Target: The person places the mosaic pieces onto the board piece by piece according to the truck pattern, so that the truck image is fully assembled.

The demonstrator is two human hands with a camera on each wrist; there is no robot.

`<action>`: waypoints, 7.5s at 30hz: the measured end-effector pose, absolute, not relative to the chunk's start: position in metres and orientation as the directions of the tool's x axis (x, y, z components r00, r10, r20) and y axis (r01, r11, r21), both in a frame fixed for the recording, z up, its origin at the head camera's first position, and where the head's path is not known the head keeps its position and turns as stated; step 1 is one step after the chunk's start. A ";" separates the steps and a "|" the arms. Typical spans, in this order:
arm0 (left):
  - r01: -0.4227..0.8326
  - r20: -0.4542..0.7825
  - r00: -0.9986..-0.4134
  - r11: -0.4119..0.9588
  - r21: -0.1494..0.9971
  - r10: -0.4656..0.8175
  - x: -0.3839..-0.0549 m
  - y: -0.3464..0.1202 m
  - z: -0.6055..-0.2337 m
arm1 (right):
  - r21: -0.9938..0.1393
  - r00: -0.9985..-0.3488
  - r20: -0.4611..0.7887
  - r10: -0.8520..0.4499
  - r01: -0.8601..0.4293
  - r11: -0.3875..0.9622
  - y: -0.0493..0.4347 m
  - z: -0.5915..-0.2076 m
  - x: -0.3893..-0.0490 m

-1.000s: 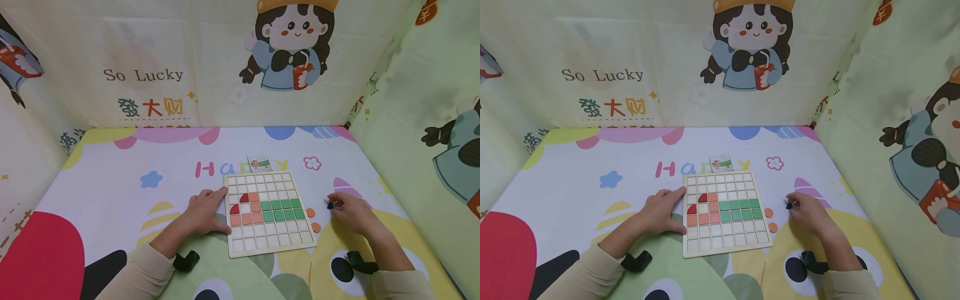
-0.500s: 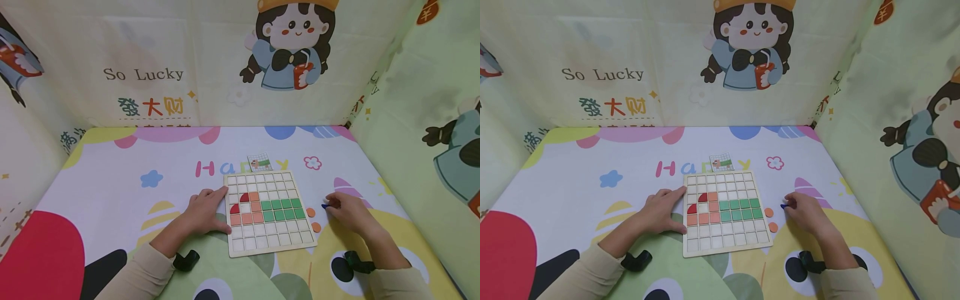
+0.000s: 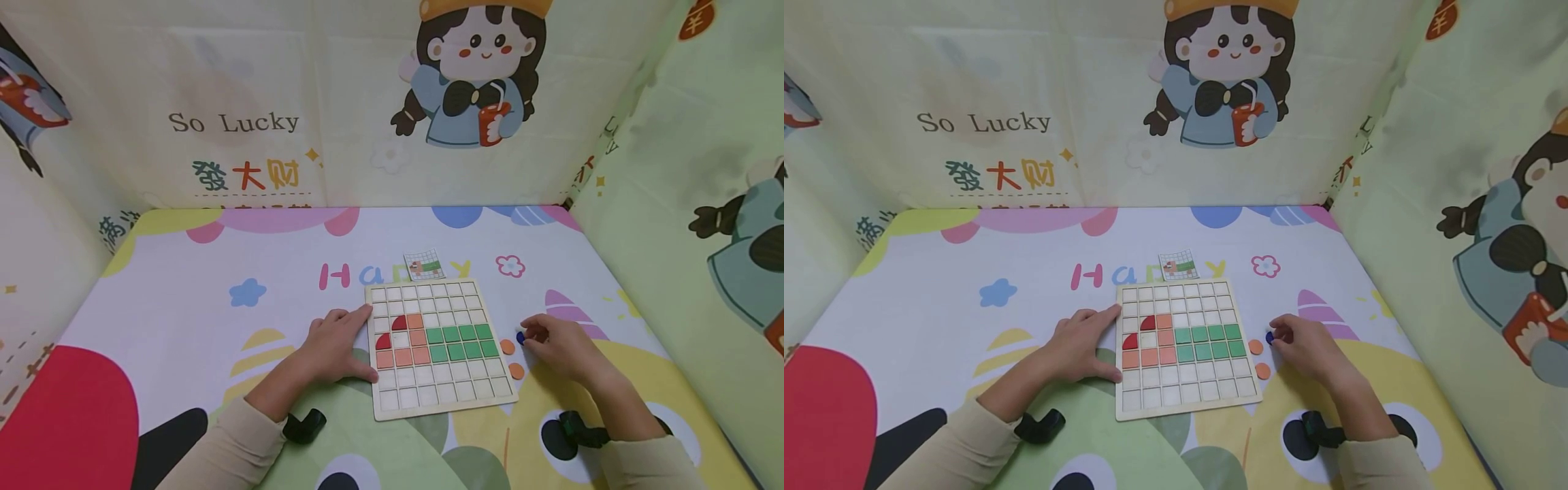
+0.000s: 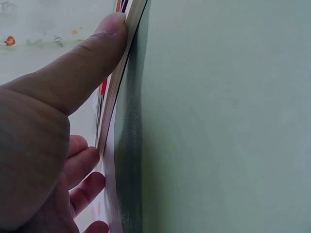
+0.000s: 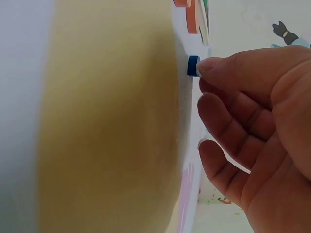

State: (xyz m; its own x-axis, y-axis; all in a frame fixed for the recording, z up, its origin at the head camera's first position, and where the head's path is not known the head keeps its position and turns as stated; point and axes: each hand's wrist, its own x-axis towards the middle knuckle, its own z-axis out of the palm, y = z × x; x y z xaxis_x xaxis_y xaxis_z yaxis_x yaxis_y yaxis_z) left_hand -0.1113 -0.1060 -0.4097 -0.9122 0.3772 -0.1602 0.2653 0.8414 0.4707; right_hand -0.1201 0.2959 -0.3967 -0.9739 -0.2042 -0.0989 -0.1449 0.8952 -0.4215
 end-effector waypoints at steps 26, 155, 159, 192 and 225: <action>0.267 -0.158 -0.912 0.842 0.469 0.378 -0.110 -0.107 -0.410 | -0.402 -0.970 -0.015 -0.241 -0.215 0.890 0.289 -0.389 -0.121; 0.265 -0.157 -0.914 0.842 0.470 0.375 -0.111 -0.107 -0.410 | -0.369 -0.793 -0.103 -0.601 -0.530 0.763 0.106 -0.391 -0.137; 0.268 -0.159 -0.912 0.842 0.467 0.379 -0.111 -0.108 -0.410 | -0.371 -0.791 -0.099 -0.604 -0.534 0.760 0.106 -0.391 -0.137; 0.267 -0.154 -0.913 0.839 0.475 0.378 -0.111 -0.107 -0.411 | -0.451 -0.867 -0.034 -0.497 -0.430 0.782 0.182 -0.378 -0.134; 0.265 -0.156 -0.913 0.839 0.475 0.376 -0.109 -0.107 -0.410 | -0.436 -0.972 -0.166 -0.166 -0.078 0.896 0.266 -0.389 -0.111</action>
State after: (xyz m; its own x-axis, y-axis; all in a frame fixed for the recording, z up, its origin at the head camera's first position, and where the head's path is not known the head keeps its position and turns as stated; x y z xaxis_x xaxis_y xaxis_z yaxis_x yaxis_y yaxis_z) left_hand -0.1094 -0.1066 -0.4104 -0.9134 0.3761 -0.1559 0.2646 0.8394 0.4747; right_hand -0.1114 0.2661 -0.3892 -0.9721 -0.1658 -0.1659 -0.0784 0.8964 -0.4363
